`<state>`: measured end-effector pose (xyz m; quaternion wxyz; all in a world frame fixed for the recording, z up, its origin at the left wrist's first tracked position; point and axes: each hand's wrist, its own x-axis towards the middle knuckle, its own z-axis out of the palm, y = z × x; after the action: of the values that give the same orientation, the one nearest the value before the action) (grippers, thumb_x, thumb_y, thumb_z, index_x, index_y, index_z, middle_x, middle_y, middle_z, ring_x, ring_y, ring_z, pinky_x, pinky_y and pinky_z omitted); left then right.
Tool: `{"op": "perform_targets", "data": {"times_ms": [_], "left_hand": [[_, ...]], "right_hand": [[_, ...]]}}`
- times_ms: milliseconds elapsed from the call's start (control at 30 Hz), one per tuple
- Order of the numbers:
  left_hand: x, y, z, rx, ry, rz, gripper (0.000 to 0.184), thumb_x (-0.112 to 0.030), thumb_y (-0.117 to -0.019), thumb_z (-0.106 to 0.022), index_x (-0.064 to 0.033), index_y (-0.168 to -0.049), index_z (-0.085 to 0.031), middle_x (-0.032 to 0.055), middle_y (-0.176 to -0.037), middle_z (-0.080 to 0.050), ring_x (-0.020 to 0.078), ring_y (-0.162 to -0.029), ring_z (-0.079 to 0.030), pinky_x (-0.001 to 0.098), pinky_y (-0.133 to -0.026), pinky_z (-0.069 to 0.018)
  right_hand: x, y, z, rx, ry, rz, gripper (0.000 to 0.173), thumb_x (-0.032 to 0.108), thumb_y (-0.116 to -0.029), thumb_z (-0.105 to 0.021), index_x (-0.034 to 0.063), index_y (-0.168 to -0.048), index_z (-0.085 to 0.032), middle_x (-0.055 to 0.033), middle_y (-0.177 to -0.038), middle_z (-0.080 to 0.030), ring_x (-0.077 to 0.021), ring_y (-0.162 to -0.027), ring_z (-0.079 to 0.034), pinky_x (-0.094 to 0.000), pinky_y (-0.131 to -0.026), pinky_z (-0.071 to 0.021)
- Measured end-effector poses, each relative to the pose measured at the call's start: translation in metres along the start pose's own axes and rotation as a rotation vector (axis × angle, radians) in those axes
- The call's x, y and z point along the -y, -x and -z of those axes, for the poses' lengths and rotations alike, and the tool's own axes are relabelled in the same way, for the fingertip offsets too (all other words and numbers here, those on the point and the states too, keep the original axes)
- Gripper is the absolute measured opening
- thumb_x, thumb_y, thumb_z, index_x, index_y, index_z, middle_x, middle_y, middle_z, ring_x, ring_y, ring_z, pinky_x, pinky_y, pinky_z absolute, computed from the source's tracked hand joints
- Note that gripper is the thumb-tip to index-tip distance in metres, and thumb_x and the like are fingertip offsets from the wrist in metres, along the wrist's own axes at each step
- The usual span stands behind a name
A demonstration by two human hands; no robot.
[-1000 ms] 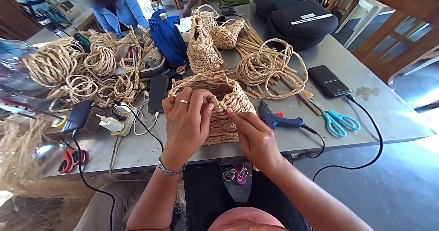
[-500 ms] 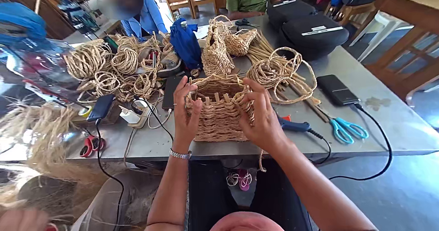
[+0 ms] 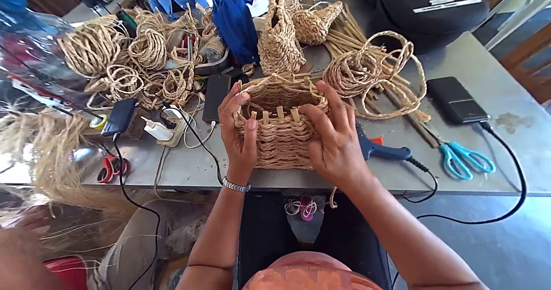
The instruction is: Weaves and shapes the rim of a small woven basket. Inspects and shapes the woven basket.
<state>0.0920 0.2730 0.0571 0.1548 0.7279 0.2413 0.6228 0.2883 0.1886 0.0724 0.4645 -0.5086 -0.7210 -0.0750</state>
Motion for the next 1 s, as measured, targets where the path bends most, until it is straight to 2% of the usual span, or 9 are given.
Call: {"op": "perform_targets", "data": {"times_ms": [100,167,267,333,467,600,767,900,1000], "left_hand": [[0.003,-0.001,0.001,-0.004,-0.012,-0.023,0.057,-0.045,-0.1079,-0.041,-0.0012,-0.143,-0.05,0.0146,-0.153,-0.045,0.0253,-0.148,-0.038,0.0435,-0.122,-0.0336],[0.003,-0.003,0.004,0.029,0.011,-0.043,0.067,-0.043,-0.1085,-0.042,0.0048,-0.154,-0.031,0.0179,-0.157,-0.041,0.0235,-0.147,-0.039,0.0416,-0.122,-0.0331],[0.004,-0.011,0.011,0.086,0.109,-0.026,0.098,-0.052,-0.1042,-0.05,0.009,-0.158,0.005,0.0225,-0.154,-0.041,0.0234,-0.139,-0.048,0.0402,-0.117,-0.0423],[-0.001,-0.01,0.02,0.143,0.103,0.098,0.103,-0.059,-0.0999,-0.054,0.0002,-0.161,0.005,0.0128,-0.156,-0.043,0.0167,-0.135,-0.052,0.0348,-0.112,-0.0457],[-0.002,-0.015,0.031,0.165,0.023,0.118,0.102,-0.061,-0.0964,-0.059,-0.0029,-0.162,-0.007,0.0106,-0.152,-0.046,0.0142,-0.128,-0.056,0.0315,-0.105,-0.0509],[0.007,-0.015,0.041,0.101,-0.023,0.151,0.1,-0.059,-0.0952,-0.063,-0.0094,-0.163,-0.008,0.007,-0.153,-0.046,0.0139,-0.126,-0.058,0.0325,-0.103,-0.0524],[0.023,-0.022,0.038,0.058,-0.053,0.186,0.092,-0.054,-0.0991,-0.059,-0.0109,-0.164,-0.01,0.0083,-0.158,-0.041,0.0158,-0.136,-0.052,0.0345,-0.11,-0.0473],[0.024,-0.02,0.034,0.107,-0.136,0.223,0.085,-0.058,-0.1032,-0.048,-0.0152,-0.165,-0.008,0.0052,-0.168,-0.026,0.014,-0.149,-0.035,0.0372,-0.121,-0.0346],[0.021,0.0,0.031,0.163,-0.219,0.347,0.106,-0.074,-0.0943,-0.048,-0.0169,-0.165,0.007,0.0063,-0.172,-0.013,0.0132,-0.153,-0.027,0.0398,-0.124,-0.031]], "right_hand": [[0.001,-0.002,0.005,0.036,0.002,-0.009,0.045,0.016,-0.0938,-0.046,0.0166,-0.135,-0.065,-0.0203,-0.16,-0.036,-0.0394,-0.139,-0.044,-0.0542,-0.105,-0.0432],[0.0,-0.002,0.013,0.073,-0.052,-0.003,0.052,0.015,-0.0935,-0.046,0.0156,-0.144,-0.059,-0.0189,-0.163,-0.034,-0.0379,-0.138,-0.046,-0.0535,-0.105,-0.0442],[-0.01,0.0,0.035,0.148,-0.332,-0.03,0.072,0.01,-0.0966,-0.056,0.0025,-0.161,-0.026,-0.0161,-0.167,-0.028,-0.0269,-0.147,-0.042,-0.043,-0.118,-0.0408],[-0.021,0.006,0.049,0.096,-0.473,-0.107,0.078,0.013,-0.0985,-0.06,-0.0025,-0.162,-0.016,-0.0204,-0.166,-0.028,-0.0249,-0.145,-0.045,-0.0387,-0.117,-0.0443],[-0.033,0.04,0.1,-0.01,-0.225,-0.315,0.054,0.02,-0.1031,-0.055,0.0012,-0.152,-0.043,-0.0177,-0.153,-0.049,-0.0228,-0.135,-0.055,-0.0381,-0.109,-0.0507],[-0.039,0.085,0.127,0.048,0.089,-0.414,0.024,0.012,-0.1007,-0.059,0.0007,-0.119,-0.071,-0.0215,-0.12,-0.068,-0.0399,-0.114,-0.062,-0.0564,-0.098,-0.0503],[-0.063,0.106,0.116,0.13,0.197,-0.441,0.031,0.011,-0.0974,-0.063,0.0007,-0.127,-0.068,-0.0247,-0.137,-0.059,-0.0473,-0.128,-0.053,-0.0643,-0.105,-0.0438],[-0.076,0.1,0.094,0.165,0.171,-0.442,0.03,-0.002,-0.0954,-0.057,0.0,-0.124,-0.068,-0.0241,-0.124,-0.066,-0.0466,-0.124,-0.057,-0.0639,-0.101,-0.0462],[-0.082,0.093,0.083,0.164,0.143,-0.426,0.032,-0.007,-0.0963,-0.052,0.0019,-0.121,-0.07,-0.0214,-0.122,-0.068,-0.0444,-0.125,-0.057,-0.0601,-0.104,-0.0461]]}}
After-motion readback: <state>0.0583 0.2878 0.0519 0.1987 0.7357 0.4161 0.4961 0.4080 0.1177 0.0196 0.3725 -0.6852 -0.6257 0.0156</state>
